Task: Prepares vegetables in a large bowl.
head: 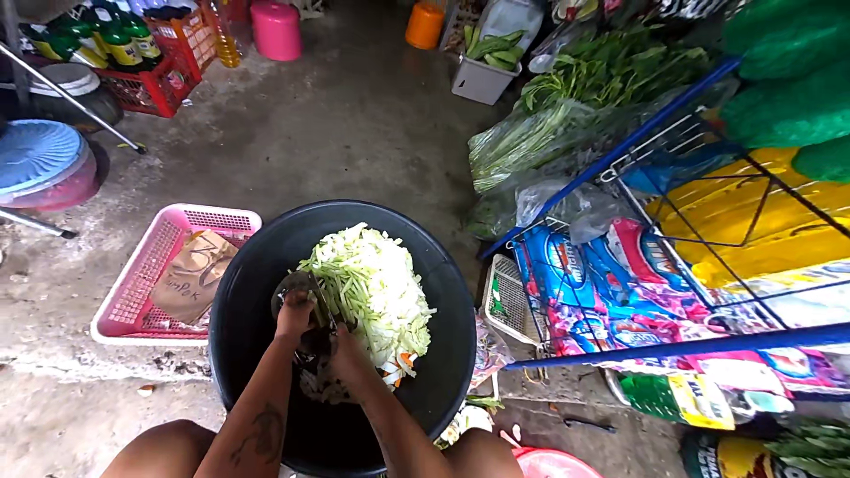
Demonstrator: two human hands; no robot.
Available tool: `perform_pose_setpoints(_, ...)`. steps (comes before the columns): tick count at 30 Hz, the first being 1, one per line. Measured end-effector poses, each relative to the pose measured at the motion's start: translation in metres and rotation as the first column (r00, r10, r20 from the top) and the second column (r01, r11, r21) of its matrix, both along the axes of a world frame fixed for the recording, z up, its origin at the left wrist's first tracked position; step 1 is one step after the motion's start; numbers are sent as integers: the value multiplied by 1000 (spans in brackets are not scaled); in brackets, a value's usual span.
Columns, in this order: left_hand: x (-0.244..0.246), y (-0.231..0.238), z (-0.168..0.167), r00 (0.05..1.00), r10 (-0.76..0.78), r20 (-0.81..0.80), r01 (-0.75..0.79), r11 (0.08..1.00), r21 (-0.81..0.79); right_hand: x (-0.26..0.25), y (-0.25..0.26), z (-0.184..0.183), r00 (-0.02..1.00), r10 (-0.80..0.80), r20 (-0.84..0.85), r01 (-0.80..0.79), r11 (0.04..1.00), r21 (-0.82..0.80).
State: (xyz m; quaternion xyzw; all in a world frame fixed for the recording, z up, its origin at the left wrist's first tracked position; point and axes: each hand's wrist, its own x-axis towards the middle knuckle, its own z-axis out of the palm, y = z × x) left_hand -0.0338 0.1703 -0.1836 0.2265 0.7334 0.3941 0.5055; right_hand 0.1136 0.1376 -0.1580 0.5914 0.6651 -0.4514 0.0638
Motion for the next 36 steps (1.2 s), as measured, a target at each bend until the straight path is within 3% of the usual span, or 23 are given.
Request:
perform_pose_setpoints(10, 3, -4, -1, 1000, -17, 6, 17, 1000, 17, 25, -20, 16, 999, 47, 13, -47, 998, 29)
perform_pose_setpoints(22, 2, -1, -1, 1000, -16, -7, 16, 1000, -4, 11, -9, 32, 996, 63, 60, -60, 997, -57)
perform_pose_setpoints(32, 0, -2, -6, 1000, -29, -13, 28, 1000, -12, -1, -4, 12, 999, 40, 18, -39, 997, -70)
perform_pose_setpoints(36, -2, -10, -13, 986, -76, -151, 71, 997, -37, -12, -18, -8, 997, 31, 74, -25, 996, -83)
